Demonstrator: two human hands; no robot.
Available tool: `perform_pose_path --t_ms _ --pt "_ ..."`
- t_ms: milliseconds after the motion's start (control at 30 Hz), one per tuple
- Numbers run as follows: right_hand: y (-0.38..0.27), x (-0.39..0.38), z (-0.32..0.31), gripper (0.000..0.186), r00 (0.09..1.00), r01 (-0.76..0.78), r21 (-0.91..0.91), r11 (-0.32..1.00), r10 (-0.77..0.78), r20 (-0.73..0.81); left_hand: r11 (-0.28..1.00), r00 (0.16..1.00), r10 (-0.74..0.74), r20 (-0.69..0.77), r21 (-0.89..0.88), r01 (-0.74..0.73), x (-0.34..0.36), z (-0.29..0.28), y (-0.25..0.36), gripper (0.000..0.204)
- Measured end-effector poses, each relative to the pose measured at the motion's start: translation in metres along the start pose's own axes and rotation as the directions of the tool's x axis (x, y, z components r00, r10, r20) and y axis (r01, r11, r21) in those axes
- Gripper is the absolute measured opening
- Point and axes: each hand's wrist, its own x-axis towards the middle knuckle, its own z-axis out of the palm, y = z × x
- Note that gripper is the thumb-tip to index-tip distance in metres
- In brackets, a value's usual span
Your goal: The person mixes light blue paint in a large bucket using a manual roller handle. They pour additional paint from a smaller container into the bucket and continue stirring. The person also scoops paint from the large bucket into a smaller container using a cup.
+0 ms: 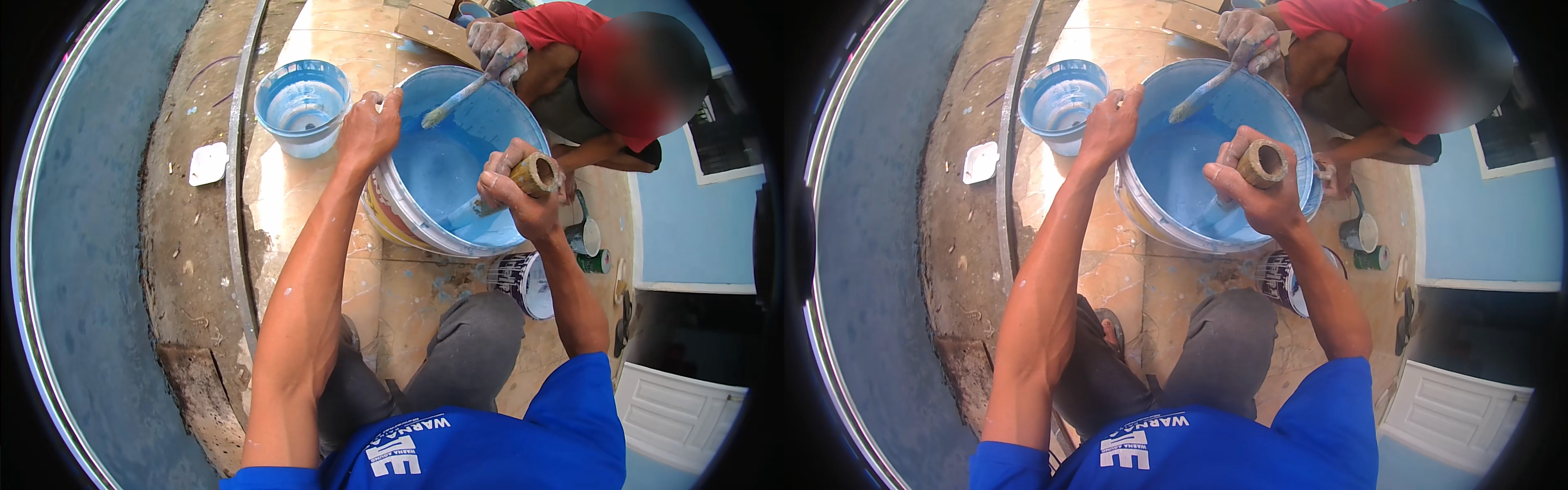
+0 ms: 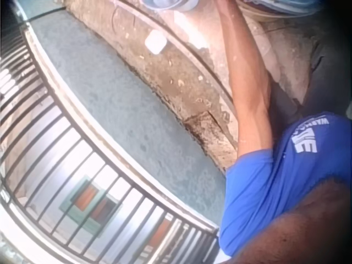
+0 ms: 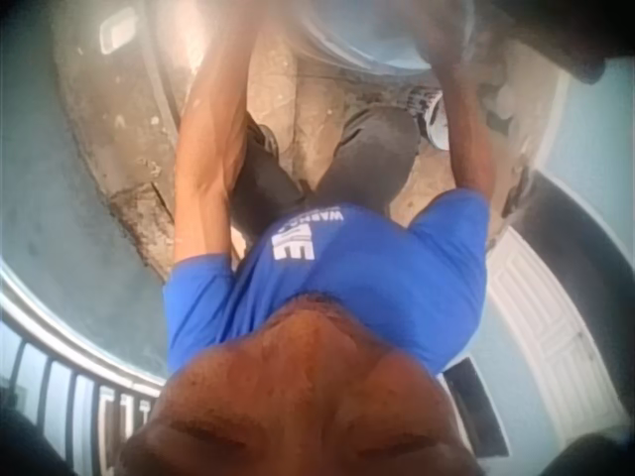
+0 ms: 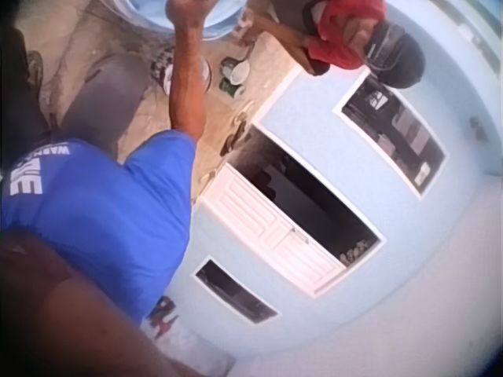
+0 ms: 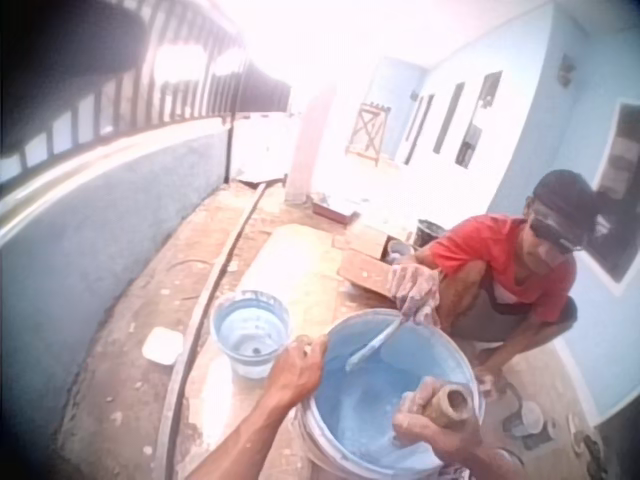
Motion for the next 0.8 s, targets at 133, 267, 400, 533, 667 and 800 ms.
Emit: perform_pose_path --t_ms 133,267,400,533,667,800 --pt "0.025 0.009 -0.003 0.023 0.955 0.228 -0.308 0.924 -0.274 -0.115 1.000 1.000 0.014 0.010 0.021 -0.014 0.003 0.001 0.000 0.071" --pt "0.040 0.023 0.008 0.020 0.865 0.400 -0.209 0.892 -0.443 -0.236 0.999 1.000 0.017 -0.003 0.037 -0.017 0.004 0.003 0.002 0.071" --pt "0.029 0.025 0.025 0.021 0.908 0.378 0.117 0.918 -0.344 -0.238 1.000 1.000 0.005 0.016 0.021 -0.006 0.002 -0.002 -0.002 0.071" --pt "0.012 0.013 0.013 0.023 0.985 0.173 0.382 0.908 -0.151 -0.088 1.000 1.000 0.023 -0.003 0.013 -0.023 0.003 0.002 -0.002 0.071" --pt "-0.006 0.005 0.002 0.023 0.997 0.034 0.132 0.991 -0.024 -0.073 1.000 1.000 0.008 0.001 0.017 -0.008 0.002 0.001 -0.003 0.071" --pt "0.006 0.010 -0.010 0.023 0.973 0.175 -0.226 0.958 -0.204 -0.111 1.000 0.999 0.008 0.034 -0.008 -0.008 0.005 0.000 -0.003 0.072"
